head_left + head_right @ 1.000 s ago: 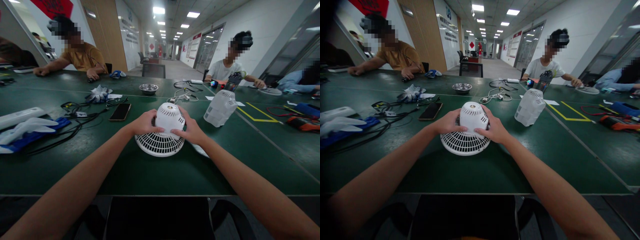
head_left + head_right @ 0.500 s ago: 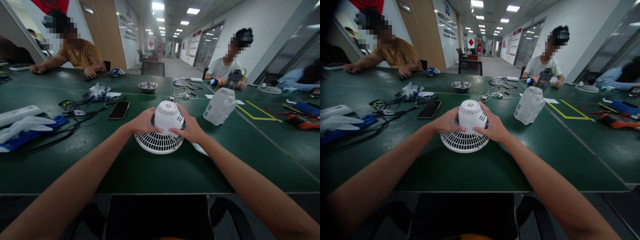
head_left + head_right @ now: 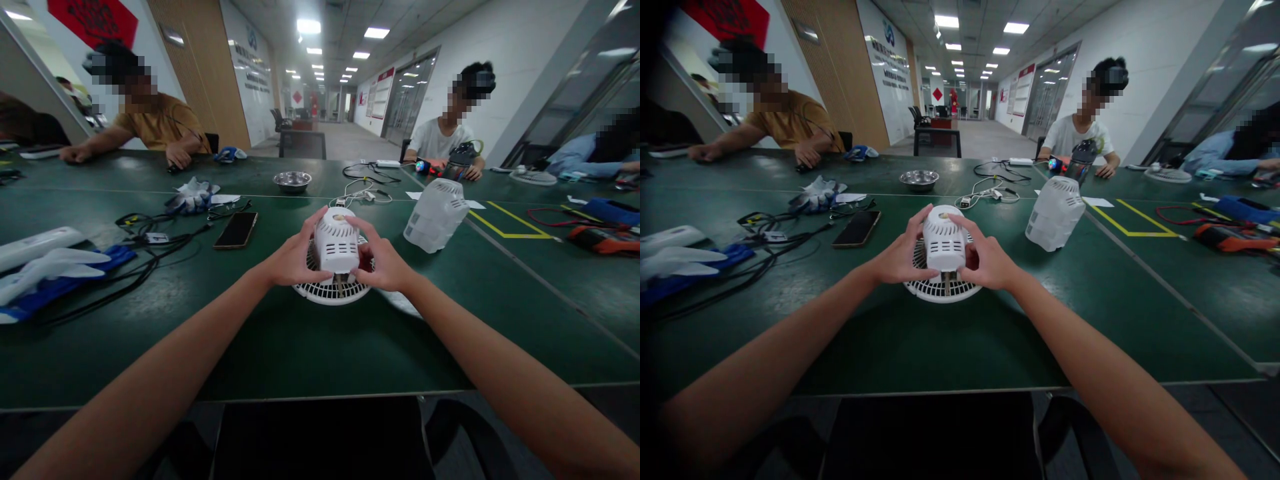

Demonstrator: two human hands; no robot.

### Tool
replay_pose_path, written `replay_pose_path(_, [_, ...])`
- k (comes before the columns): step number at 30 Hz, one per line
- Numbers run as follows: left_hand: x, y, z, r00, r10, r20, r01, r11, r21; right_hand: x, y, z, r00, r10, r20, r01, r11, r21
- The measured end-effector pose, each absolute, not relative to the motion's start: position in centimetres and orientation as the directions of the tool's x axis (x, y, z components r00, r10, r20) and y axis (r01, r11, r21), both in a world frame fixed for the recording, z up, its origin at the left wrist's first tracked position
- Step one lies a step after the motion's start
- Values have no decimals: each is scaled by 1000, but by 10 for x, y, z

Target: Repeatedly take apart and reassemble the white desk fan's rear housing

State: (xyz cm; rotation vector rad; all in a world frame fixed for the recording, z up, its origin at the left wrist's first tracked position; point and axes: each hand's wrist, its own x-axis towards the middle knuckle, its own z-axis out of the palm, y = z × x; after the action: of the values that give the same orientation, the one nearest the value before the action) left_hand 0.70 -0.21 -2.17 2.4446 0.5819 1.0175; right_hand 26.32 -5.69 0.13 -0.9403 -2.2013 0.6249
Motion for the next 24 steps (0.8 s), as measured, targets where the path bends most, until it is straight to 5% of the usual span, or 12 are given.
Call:
replay_pose_path(16, [6,1,-21,620,494,610,281,-865,415,263,-55,8,-541,780,315,542,609,-579])
replay_pose_path(24, [19,-1,-30,489,579,652,493,-801,340,257,-49,-3,-365,750,552,668,624,-406])
